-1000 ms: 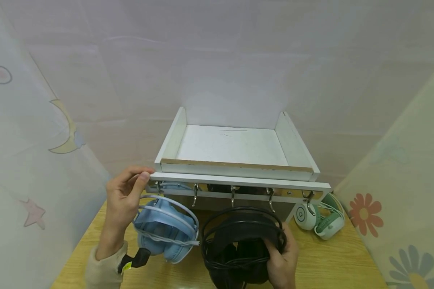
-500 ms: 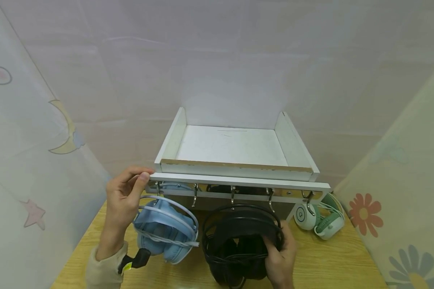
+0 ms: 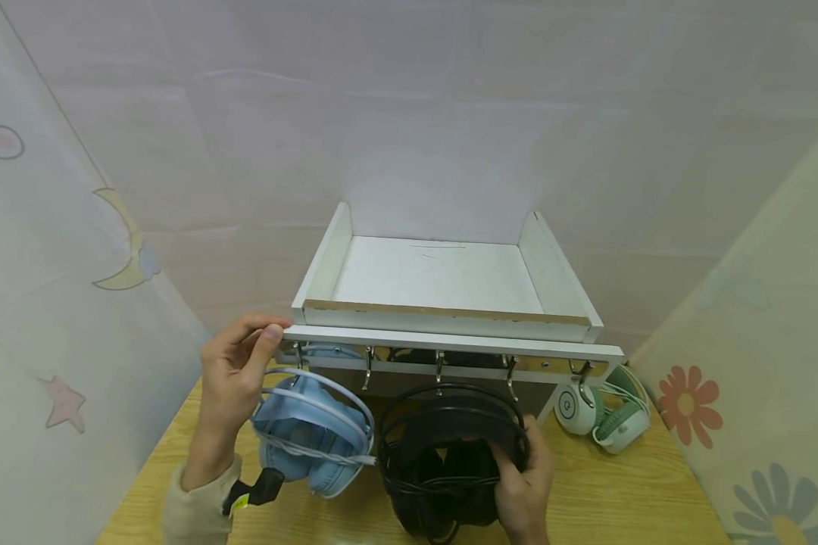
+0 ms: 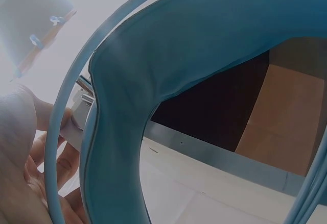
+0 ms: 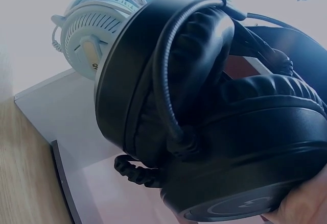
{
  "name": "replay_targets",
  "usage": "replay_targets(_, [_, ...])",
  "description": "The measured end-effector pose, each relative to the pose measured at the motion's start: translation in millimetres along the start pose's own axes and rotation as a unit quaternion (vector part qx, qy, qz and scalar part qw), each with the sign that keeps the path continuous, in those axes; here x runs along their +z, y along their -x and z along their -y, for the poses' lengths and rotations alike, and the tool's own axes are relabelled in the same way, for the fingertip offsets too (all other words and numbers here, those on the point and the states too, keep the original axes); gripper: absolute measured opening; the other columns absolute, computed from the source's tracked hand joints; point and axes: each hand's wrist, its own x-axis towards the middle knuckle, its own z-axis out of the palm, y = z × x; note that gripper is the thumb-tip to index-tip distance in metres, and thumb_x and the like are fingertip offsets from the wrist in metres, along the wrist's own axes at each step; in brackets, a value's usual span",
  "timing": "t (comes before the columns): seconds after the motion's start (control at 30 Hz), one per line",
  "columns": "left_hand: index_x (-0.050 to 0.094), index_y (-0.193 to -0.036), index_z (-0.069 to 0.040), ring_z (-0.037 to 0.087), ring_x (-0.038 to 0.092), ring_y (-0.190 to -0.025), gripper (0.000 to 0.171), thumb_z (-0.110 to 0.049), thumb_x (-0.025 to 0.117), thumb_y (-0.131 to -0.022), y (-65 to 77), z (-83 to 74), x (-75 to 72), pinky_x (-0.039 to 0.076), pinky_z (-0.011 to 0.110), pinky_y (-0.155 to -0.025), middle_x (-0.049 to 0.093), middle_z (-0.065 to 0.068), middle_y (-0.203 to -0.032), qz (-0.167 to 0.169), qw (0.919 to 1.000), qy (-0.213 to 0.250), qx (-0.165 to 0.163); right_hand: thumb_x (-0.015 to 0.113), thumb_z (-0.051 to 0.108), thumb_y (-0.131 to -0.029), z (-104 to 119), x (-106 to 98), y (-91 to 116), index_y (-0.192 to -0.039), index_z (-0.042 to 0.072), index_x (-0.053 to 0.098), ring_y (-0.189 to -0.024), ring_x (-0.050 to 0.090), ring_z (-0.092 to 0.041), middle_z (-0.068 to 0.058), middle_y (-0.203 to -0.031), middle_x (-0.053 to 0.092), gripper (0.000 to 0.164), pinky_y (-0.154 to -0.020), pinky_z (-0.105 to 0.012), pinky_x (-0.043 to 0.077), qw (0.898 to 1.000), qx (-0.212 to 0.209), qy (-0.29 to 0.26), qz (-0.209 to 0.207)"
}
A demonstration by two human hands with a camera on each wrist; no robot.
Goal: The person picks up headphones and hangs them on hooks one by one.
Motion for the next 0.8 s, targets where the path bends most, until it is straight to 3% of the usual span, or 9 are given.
replay_targets(0.37, [0.068,-0.107,0.018,0.007,0.067,-0.087,0.015,0.018,0.055,-0.1,1.4,2.3,-1.2,0.051,0.019,-0.077,0.076,-0.006,-0.105,-0.001,0.9999,-0.009,-0.006,0.061,-0.008,-0.102,-2.8,0.7,0.6,-0.098,-0.016,0.056,-0.089,0.074,-0.016,-0.004,-0.093,0.077,0.01,-0.085,-0.025,0.059,1.0,0.001,-0.016,0.014])
replay_targets(0.6, [0.07,-0.107,0.016,0.006,0.069,-0.088,0.016,0.016,0.055,-0.101,0.9,-2.2,0.7,0.052,0.019,-0.078,0.076,-0.007,-0.105,-0.006,0.9999,-0.009,-0.012,0.059,-0.015,-0.1,-6.8,1.1,-0.9,-0.099,-0.014,0.059,-0.087,0.075,-0.019,-0.009,-0.092,0.076,0.001,-0.085,-0.025,0.059,0.999,-0.023,-0.038,0.021])
replay_targets(0.8, [0.07,-0.107,0.016,0.006,0.069,-0.089,0.016,0.016,0.055,-0.101,1.0,-2.1,0.8,0.051,0.019,-0.078,0.077,-0.006,-0.106,-0.008,0.9999,-0.003,-0.01,0.057,-0.014,-0.101,-11.0,2.2,-2.0,-0.1,-0.013,0.06,-0.087,0.076,-0.02,-0.011,-0.094,0.076,0.004,-0.085,-0.026,0.06,0.998,-0.035,-0.05,0.029])
